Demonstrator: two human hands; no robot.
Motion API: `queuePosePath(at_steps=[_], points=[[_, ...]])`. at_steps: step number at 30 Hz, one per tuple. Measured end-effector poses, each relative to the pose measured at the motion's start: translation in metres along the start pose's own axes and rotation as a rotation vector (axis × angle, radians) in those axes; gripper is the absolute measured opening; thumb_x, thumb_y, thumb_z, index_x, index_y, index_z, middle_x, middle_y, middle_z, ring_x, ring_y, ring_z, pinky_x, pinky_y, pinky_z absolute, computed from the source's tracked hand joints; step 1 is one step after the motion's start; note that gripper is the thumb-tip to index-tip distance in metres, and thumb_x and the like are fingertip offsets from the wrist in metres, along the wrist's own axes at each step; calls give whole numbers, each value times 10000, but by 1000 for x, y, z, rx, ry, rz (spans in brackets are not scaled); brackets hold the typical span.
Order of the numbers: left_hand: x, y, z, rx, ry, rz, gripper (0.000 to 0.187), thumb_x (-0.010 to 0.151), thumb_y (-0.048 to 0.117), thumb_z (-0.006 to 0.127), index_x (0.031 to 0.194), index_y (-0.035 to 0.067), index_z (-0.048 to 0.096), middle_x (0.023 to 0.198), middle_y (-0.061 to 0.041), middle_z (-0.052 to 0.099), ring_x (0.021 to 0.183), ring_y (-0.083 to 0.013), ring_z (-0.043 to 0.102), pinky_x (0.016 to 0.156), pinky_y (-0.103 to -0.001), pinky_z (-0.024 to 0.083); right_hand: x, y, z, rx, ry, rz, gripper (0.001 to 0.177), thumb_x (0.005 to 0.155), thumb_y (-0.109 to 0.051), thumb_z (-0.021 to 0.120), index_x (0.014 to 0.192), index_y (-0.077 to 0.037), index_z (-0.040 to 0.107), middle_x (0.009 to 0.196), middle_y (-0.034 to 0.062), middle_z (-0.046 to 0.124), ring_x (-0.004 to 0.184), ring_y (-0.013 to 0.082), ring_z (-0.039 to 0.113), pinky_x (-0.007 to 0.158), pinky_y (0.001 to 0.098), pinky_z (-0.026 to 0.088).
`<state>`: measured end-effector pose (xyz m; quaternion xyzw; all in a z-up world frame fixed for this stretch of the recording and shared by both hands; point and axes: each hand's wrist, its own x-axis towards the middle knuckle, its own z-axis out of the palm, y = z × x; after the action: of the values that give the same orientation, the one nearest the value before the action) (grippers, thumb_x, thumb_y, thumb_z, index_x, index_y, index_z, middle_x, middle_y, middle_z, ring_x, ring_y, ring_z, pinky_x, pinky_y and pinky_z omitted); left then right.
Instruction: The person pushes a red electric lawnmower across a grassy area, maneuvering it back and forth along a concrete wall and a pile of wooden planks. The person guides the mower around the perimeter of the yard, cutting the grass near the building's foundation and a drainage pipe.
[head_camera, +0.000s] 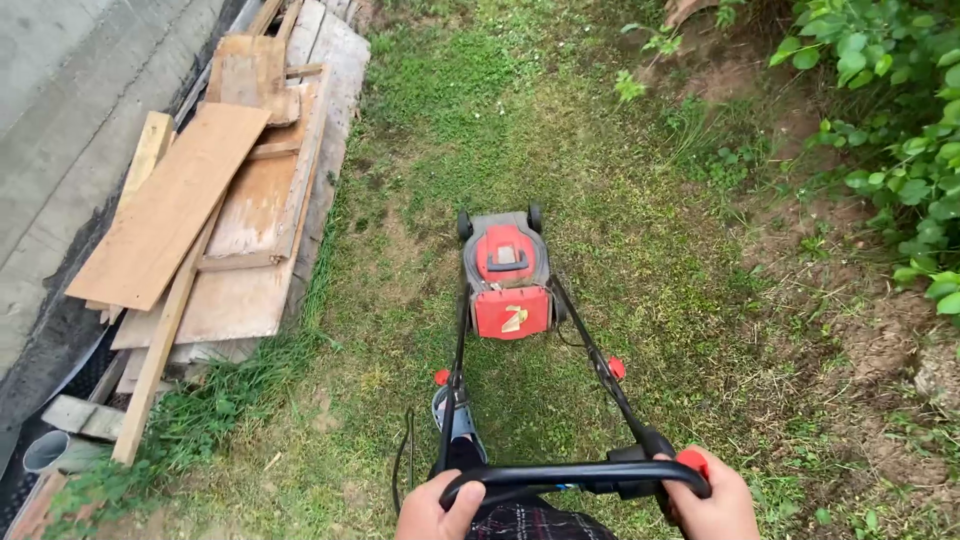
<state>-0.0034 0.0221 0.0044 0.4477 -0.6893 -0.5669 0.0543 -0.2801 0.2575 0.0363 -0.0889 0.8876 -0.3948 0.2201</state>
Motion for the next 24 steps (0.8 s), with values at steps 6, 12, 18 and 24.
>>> queuePosePath(at_steps=[6, 12, 18, 24], points=[[31, 30, -12, 12, 49, 169, 600, 800, 734, 502, 766, 189, 751, 632, 40, 605, 629, -133, 586, 608, -314, 447, 37, -30, 1, -126, 16, -51, 259, 808, -274, 766, 686, -82, 645, 483, 95, 590, 481, 222, 544, 542, 324, 436], [114, 52, -46, 72, 146, 229, 539, 845, 679, 502, 701, 191, 680, 594, 40, 627, 581, -162, 607, 598, -343, 463, 100, -84, 39, -7, -36, -116, 201, 819, -162, 770, 716, -61, 629, 471, 112, 589, 447, 222, 507, 484, 356, 438], [215, 116, -106, 11, 125, 175, 506, 843, 624, 542, 701, 170, 716, 567, 36, 653, 544, -124, 604, 577, -304, 474, 177, -168, 82, 115, -53, -95, 190, 841, -145, 776, 774, -40, 631, 471, 141, 580, 389, 236, 507, 396, 369, 412], [331, 131, -159, 89, 124, 151, 544, 827, 666, 511, 708, 180, 725, 570, 41, 627, 572, -139, 603, 597, -317, 458, 249, -237, 141, 197, -91, -52, 157, 823, -94, 783, 776, -26, 650, 465, 147, 562, 385, 246, 501, 385, 378, 400]])
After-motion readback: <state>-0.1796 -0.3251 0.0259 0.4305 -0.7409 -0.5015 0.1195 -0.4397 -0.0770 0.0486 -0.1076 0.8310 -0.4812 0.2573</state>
